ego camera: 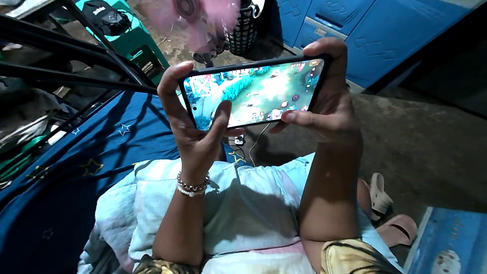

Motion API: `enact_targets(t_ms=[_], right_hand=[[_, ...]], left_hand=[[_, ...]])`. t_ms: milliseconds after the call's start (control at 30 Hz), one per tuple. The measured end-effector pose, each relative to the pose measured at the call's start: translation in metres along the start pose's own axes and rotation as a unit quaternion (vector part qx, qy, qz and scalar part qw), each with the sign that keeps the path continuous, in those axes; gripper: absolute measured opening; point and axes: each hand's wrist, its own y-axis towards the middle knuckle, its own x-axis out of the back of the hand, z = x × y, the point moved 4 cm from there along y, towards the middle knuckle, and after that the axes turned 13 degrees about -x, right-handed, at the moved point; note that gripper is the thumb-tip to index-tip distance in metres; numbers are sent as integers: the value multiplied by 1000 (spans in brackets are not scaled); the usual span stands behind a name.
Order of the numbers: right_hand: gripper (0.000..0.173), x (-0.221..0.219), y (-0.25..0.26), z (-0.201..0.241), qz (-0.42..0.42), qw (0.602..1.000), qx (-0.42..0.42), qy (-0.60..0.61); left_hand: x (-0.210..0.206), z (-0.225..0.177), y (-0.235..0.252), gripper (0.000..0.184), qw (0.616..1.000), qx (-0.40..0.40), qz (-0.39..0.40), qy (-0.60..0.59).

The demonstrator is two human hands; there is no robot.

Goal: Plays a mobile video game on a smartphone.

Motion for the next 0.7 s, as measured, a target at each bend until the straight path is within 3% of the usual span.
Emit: enact_targets(t_ms=[700], right_hand=[[72,1,0,-1,7,1000,-4,6]], left_hand=[[0,0,1,71,1000,-5,-5,-1]])
